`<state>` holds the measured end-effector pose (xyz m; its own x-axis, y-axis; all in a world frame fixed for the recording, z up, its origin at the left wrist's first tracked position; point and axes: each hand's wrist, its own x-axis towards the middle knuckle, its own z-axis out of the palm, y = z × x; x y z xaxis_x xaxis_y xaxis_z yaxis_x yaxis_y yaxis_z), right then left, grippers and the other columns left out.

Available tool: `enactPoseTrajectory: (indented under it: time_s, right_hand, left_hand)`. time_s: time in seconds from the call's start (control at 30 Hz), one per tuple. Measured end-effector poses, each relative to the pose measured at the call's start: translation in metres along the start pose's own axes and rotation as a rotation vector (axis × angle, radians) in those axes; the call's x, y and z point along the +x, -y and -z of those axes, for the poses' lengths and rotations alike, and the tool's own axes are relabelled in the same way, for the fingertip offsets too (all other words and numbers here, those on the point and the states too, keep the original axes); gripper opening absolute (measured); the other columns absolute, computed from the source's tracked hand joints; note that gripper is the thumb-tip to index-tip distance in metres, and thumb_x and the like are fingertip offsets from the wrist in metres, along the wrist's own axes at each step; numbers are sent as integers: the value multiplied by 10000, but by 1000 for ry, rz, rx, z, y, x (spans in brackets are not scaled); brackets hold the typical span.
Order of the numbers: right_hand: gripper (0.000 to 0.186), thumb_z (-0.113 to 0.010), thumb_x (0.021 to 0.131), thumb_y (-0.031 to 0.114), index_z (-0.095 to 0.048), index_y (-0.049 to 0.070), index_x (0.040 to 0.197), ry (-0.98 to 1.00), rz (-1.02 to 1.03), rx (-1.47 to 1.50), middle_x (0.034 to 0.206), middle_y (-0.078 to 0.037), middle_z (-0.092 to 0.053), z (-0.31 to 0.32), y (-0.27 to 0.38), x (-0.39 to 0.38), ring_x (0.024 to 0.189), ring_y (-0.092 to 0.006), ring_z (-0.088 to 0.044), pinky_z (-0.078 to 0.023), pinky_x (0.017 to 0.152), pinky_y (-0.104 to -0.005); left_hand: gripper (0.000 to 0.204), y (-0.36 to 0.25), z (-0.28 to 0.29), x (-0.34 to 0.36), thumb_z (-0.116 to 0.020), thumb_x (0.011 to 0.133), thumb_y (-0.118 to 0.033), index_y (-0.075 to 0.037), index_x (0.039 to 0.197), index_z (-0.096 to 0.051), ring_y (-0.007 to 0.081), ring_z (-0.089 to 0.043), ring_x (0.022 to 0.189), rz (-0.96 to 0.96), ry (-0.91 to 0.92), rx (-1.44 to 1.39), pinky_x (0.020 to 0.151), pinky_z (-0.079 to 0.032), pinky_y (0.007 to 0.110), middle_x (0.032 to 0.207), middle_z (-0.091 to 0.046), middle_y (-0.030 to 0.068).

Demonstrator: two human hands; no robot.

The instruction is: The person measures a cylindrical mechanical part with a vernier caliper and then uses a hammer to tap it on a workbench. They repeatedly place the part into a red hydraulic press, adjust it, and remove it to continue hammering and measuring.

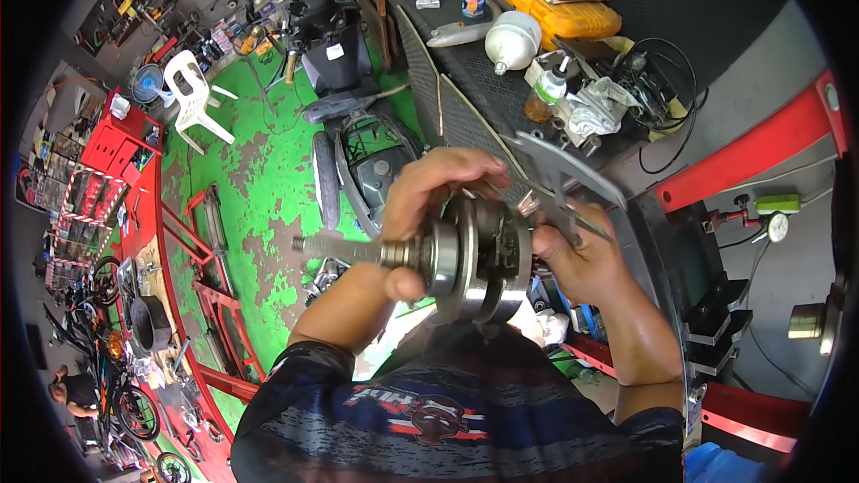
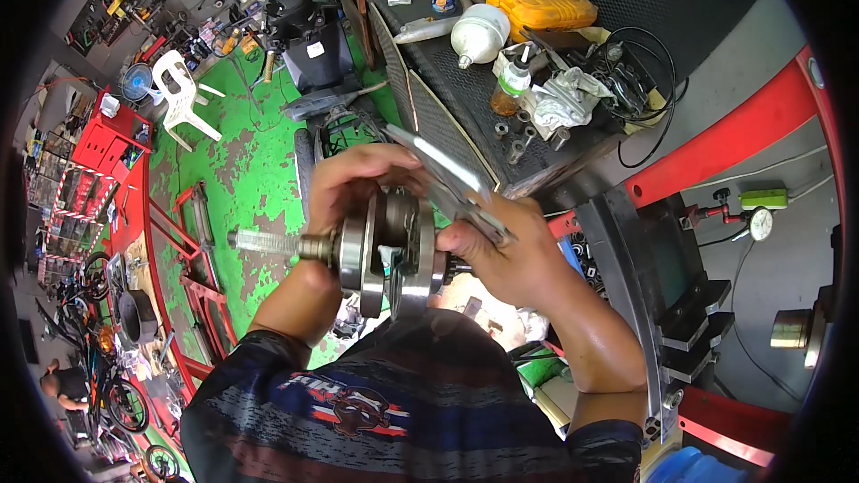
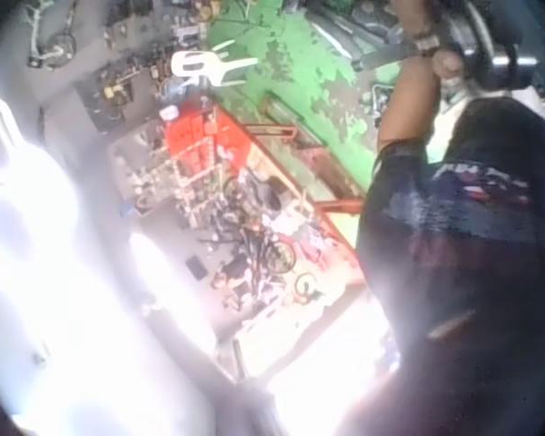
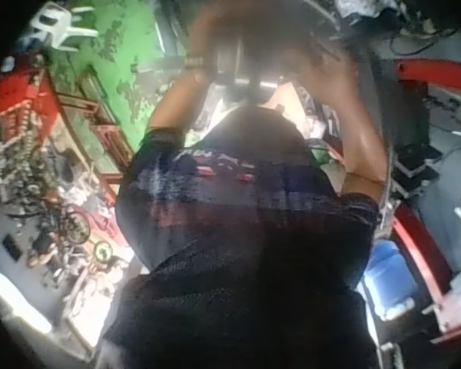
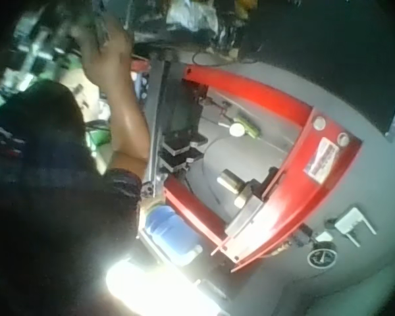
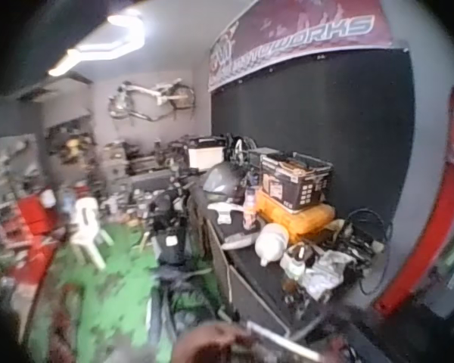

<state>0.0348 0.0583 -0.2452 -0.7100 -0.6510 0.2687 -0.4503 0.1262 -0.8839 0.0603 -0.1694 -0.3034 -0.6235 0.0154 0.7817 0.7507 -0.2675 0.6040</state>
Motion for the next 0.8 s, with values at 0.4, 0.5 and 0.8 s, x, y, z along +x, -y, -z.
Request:
enactPoseTrajectory:
  time_s: [0.4, 0.5, 0.8]
  right_hand:
    - [440, -830, 864, 354, -543, 41, 981, -95, 25, -752, 813, -212, -677, 28, 16, 5, 763, -472, -667, -515, 638, -523]
    - [477, -852, 834, 357, -595, 22, 1056, 23, -60, -737, 914, -210, -681, 41, 38, 5, 867, -445, -674, -535, 710, -501]
    - [406, -804, 879, 210, -653, 20, 1205, 38, -9, -579, 976, -180, -646, 56, 39, -8, 892, -418, -641, -519, 767, -469]
  left_hand:
    - [547, -7, -36, -8, -526, 1004, -447, -19, 1341, -565, 280, -681, 1106, 751, -478, -621, 986, -550, 417, 1239, -664, 182]
    - [649, -1, -36, -16, -503, 1009, -579, -30, 1347, -571, 282, -684, 1117, 800, -503, -596, 974, -566, 431, 1224, -676, 171]
    - [841, 2, -38, -24, -536, 944, -721, -14, 1398, -548, 310, -692, 1122, 863, -491, -593, 972, -581, 461, 1271, -662, 194]
